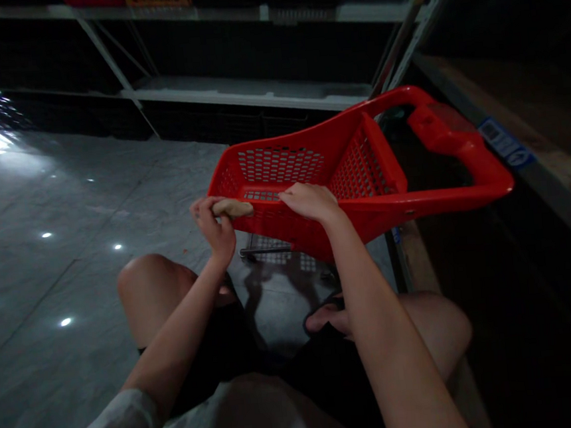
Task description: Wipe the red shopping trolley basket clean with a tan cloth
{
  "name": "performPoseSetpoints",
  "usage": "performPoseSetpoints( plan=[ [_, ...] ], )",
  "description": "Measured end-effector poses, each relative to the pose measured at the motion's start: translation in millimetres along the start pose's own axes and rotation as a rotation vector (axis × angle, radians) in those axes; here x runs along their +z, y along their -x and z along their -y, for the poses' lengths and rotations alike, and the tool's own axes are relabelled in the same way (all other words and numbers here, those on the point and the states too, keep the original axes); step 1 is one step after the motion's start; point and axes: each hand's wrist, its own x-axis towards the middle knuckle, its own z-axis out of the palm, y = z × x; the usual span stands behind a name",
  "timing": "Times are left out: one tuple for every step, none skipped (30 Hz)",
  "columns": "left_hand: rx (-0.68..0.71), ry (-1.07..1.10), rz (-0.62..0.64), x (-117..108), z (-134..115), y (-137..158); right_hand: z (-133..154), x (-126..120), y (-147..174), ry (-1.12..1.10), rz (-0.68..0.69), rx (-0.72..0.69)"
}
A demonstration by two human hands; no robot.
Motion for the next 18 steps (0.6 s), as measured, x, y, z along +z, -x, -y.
performPoseSetpoints(
  plan=[
    [0.069, 0.027, -0.070, -2.9, -7.3, -17.5, 0.0, 0.5, -0.5, 0.006, -0.007, -0.004],
    [0.123, 0.051, -0.123, -4.9, -12.9, -30.4, -0.1, 0.8, -0.8, 0.013, -0.013, -0.008],
    [0.157, 0.066, -0.142, -5.6, -16.2, -37.7, -0.2, 1.0, -0.9, 0.022, -0.018, -0.014],
    [0.168, 0.074, -0.131, -5.0, -16.7, -38.5, -0.3, 1.0, -0.8, 0.030, -0.023, -0.018],
    [0.155, 0.076, -0.096, -3.0, -14.3, -32.9, -0.6, 1.1, -0.4, 0.038, -0.028, -0.021],
    [0.119, 0.068, -0.037, 0.1, -9.1, -21.6, -1.1, 1.2, 0.1, 0.044, -0.033, -0.023],
    [0.070, 0.058, 0.029, 3.8, -1.8, -5.9, -1.7, 1.3, 0.9, 0.046, -0.038, -0.025],
    [-0.004, 0.031, 0.100, 7.7, 7.0, 12.6, -2.4, 1.5, 1.8, 0.046, -0.042, -0.028],
    [-0.089, -0.003, 0.176, 11.2, 16.3, 32.1, -3.3, 1.7, 2.8, 0.045, -0.044, -0.030],
    [-0.162, -0.018, 0.235, 13.9, 25.3, 51.1, -4.3, 1.9, 3.9, 0.044, -0.046, -0.032],
    [-0.193, -0.022, 0.268, 15.5, 33.1, 68.2, -5.3, 2.1, 5.1, 0.045, -0.046, -0.033],
    [-0.219, -0.023, 0.296, 16.2, 39.3, 82.4, -6.2, 2.0, 6.3, 0.047, -0.047, -0.033],
    [-0.230, -0.018, 0.311, 15.8, 43.6, 93.2, -7.1, 1.9, 7.5, 0.048, -0.046, -0.033],
    [-0.235, -0.014, 0.318, 14.6, 45.9, 100.3, -7.9, 1.6, 8.6, 0.048, -0.044, -0.035],
    [-0.241, -0.013, 0.319, 12.6, 46.4, 103.5, -8.6, 1.3, 9.5, 0.049, -0.043, -0.035],
    [-0.248, -0.017, 0.307, 9.8, 45.2, 102.7, -9.2, 1.0, 10.2, 0.048, -0.042, -0.036],
    [-0.255, -0.024, 0.284, 6.3, 42.5, 98.1, -9.8, 0.8, 10.8, 0.047, -0.040, -0.037],
    [-0.261, -0.034, 0.251, 2.0, 38.7, 89.6, -10.3, 0.6, 11.1, 0.046, -0.039, -0.040]
  ],
)
